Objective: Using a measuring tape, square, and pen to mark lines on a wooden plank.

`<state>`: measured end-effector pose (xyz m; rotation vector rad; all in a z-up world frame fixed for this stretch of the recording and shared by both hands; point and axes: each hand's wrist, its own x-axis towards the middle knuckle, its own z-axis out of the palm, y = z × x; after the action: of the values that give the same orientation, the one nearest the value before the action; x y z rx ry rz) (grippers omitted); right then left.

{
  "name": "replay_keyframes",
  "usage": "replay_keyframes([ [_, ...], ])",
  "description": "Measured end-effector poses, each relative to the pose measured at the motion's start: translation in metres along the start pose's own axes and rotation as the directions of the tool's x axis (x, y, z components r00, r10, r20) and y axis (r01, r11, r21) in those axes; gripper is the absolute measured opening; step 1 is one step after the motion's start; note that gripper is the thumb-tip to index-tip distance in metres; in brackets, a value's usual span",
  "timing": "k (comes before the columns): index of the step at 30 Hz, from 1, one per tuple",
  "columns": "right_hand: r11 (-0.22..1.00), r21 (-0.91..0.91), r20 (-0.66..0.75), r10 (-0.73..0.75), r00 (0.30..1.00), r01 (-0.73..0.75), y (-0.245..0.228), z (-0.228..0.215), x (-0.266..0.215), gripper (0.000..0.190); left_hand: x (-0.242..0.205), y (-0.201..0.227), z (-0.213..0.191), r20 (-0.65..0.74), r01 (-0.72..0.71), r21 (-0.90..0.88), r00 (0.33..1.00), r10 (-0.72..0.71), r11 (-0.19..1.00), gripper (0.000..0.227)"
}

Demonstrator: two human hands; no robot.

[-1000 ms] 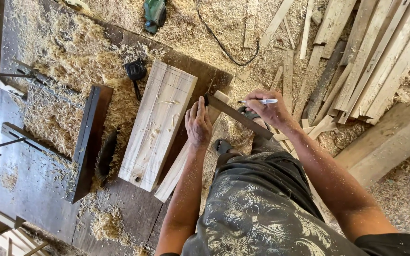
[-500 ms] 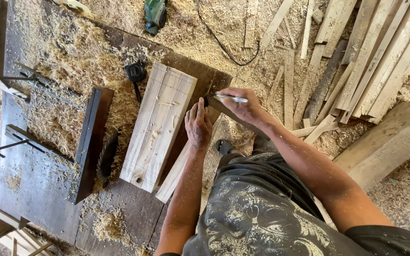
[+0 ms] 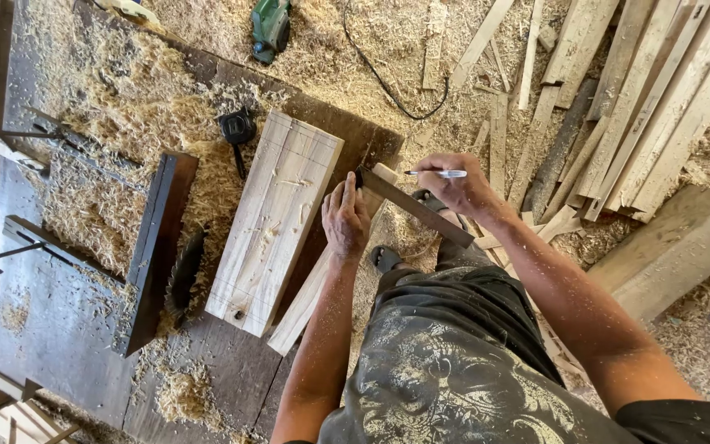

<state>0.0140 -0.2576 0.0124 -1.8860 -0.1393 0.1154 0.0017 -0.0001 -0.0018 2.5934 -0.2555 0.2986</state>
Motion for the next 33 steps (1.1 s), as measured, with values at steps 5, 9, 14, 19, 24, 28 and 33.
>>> replay_keyframes([
  [5, 0.996, 0.052, -0.064, 0.079, 0.995, -0.076, -0.026, -0.002, -0.007, 0.029, 0.01, 0.01, -0.002, -0.003, -0.005, -0.018, 1.0, 0.005, 1.0, 0.037],
  [9, 0.989, 0.024, -0.086, 0.15, 0.985, -0.149, -0.02, -0.003, -0.006, 0.03, 0.01, 0.008, 0.001, -0.002, -0.025, -0.008, 1.0, 0.025, 1.0, 0.037],
  [14, 0.996, 0.038, -0.094, 0.087, 0.992, -0.084, -0.012, 0.0, -0.005, 0.03, 0.01, 0.009, 0.0, 0.006, -0.019, -0.008, 1.0, 0.019, 1.0, 0.038],
  [19, 0.992, 0.104, -0.071, 0.076, 0.995, -0.068, -0.023, 0.018, 0.008, 0.033, 0.013, 0.015, -0.005, 0.002, 0.011, -0.042, 1.0, -0.011, 0.999, 0.036],
  [24, 0.979, 0.202, -0.088, -0.006, 0.996, 0.024, -0.035, 0.019, 0.019, 0.034, 0.013, 0.014, -0.005, -0.003, 0.009, -0.042, 1.0, -0.009, 0.999, 0.035],
  [28, 0.997, 0.072, -0.083, -0.003, 0.997, 0.009, -0.026, 0.02, 0.02, 0.033, 0.013, 0.013, -0.006, 0.019, 0.02, -0.06, 1.0, -0.019, 0.998, 0.035],
  [33, 0.99, 0.118, -0.011, 0.081, 0.997, -0.079, -0.018, 0.036, 0.026, 0.032, 0.012, 0.01, -0.004, 0.005, -0.05, -0.036, 0.999, 0.05, 0.998, 0.037],
])
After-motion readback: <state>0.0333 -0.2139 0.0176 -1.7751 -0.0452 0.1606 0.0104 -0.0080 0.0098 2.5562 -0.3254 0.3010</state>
